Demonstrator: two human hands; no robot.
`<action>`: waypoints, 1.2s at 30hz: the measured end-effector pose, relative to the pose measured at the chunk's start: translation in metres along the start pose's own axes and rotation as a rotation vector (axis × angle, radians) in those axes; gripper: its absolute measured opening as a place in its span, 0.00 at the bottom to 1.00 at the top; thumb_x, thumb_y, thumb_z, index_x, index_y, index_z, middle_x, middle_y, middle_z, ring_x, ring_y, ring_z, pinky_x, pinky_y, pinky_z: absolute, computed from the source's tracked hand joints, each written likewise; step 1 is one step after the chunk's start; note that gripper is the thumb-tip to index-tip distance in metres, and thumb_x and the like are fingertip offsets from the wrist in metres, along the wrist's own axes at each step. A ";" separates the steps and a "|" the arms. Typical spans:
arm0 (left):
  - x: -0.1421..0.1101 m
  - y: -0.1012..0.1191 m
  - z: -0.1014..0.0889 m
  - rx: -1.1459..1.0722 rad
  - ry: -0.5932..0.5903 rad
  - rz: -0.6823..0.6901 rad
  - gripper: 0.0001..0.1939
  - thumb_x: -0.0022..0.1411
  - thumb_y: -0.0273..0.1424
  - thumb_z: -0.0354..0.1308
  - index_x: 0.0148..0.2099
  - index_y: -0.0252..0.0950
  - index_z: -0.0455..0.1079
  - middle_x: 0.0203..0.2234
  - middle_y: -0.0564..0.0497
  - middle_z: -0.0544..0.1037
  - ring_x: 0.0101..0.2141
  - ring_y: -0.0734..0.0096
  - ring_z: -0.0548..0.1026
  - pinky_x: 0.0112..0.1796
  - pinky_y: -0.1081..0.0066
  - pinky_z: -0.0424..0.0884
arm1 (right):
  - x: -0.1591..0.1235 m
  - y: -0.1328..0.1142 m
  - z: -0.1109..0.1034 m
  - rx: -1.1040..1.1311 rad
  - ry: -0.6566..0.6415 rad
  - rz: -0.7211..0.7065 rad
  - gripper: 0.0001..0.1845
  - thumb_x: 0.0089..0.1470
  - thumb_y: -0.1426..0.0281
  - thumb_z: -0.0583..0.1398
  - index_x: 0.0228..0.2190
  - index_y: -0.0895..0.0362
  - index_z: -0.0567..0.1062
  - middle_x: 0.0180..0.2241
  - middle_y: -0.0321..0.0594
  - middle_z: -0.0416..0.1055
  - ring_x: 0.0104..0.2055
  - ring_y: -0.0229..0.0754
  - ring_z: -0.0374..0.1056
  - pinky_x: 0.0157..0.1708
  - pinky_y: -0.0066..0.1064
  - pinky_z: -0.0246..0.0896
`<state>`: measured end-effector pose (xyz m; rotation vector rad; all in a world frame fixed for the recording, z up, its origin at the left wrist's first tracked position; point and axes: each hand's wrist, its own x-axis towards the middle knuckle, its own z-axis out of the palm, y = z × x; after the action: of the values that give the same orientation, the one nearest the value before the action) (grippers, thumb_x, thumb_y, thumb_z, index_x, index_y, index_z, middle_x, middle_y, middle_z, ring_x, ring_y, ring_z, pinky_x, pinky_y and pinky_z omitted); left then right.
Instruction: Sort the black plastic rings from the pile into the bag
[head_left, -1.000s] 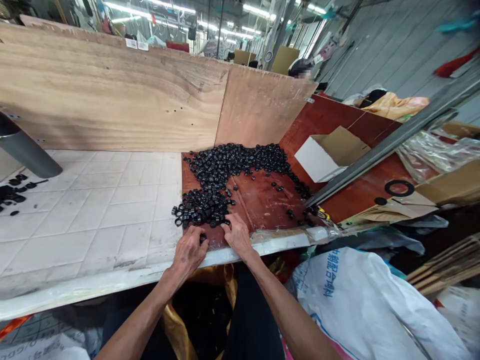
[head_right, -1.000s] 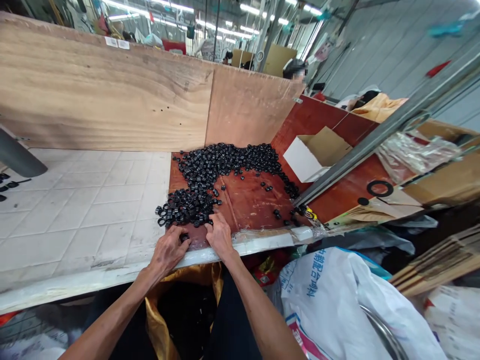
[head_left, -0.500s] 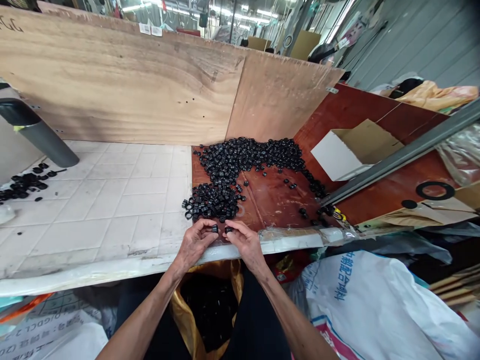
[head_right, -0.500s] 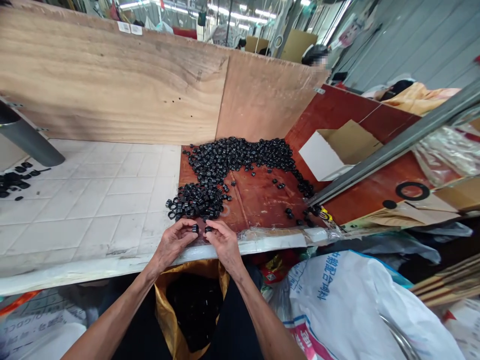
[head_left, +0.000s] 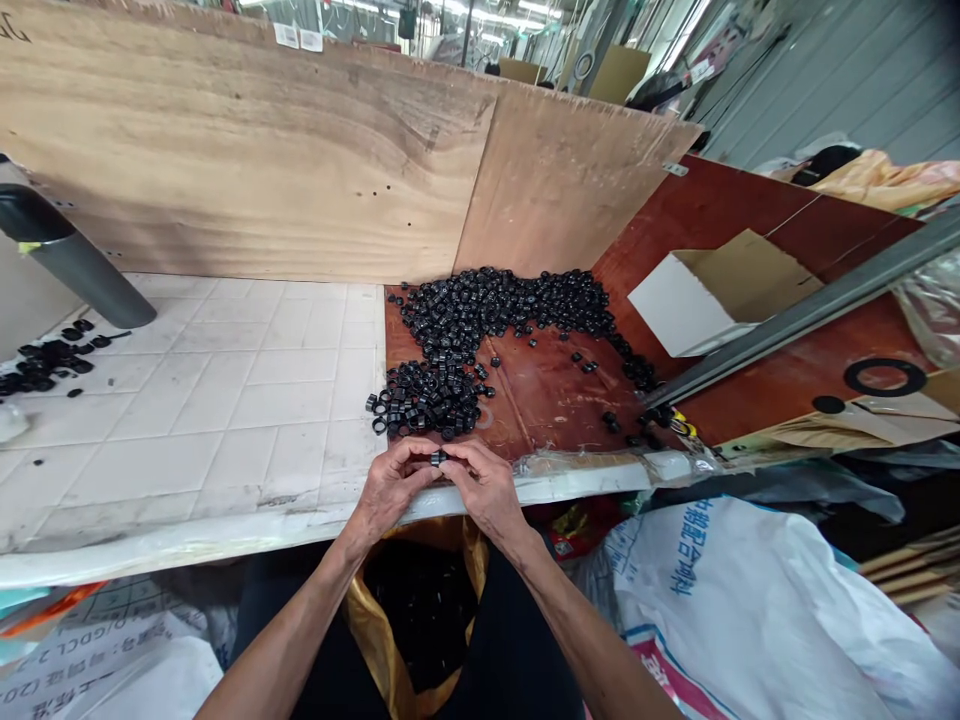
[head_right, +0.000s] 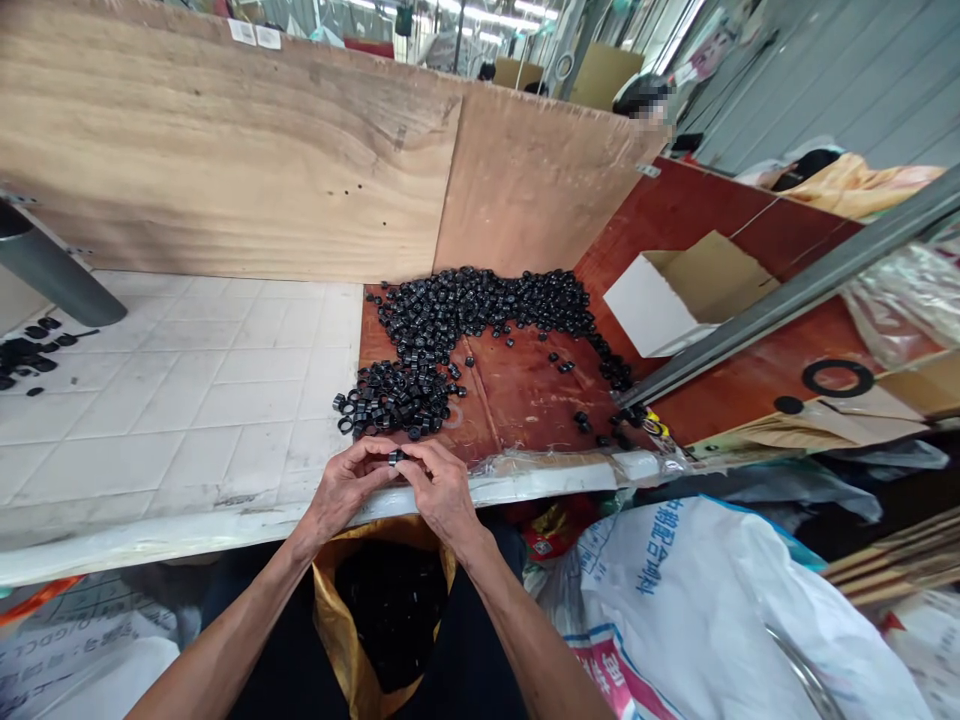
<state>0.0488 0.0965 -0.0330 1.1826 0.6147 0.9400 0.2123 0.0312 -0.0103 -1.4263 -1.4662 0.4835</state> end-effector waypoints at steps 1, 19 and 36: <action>0.000 -0.001 0.000 0.006 0.002 0.010 0.13 0.56 0.33 0.72 0.43 0.37 0.79 0.42 0.50 0.79 0.41 0.68 0.80 0.46 0.68 0.78 | 0.000 0.001 0.001 -0.022 -0.004 0.012 0.08 0.63 0.67 0.62 0.40 0.54 0.81 0.37 0.42 0.79 0.38 0.43 0.75 0.37 0.31 0.69; -0.002 -0.003 -0.001 0.184 0.014 0.099 0.11 0.60 0.34 0.69 0.44 0.37 0.78 0.41 0.48 0.80 0.43 0.65 0.79 0.48 0.65 0.77 | 0.002 -0.004 0.002 -0.061 -0.060 0.079 0.13 0.65 0.61 0.58 0.33 0.54 0.77 0.28 0.39 0.75 0.27 0.40 0.68 0.31 0.30 0.63; -0.001 -0.004 0.002 0.128 0.028 0.098 0.11 0.59 0.35 0.70 0.43 0.36 0.77 0.42 0.48 0.78 0.41 0.67 0.79 0.45 0.67 0.79 | -0.001 -0.007 0.001 -0.116 -0.017 0.100 0.17 0.64 0.59 0.58 0.28 0.56 0.76 0.20 0.33 0.66 0.21 0.36 0.59 0.26 0.28 0.58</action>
<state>0.0508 0.0940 -0.0366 1.3251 0.6515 1.0131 0.2076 0.0294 -0.0048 -1.5968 -1.4617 0.4799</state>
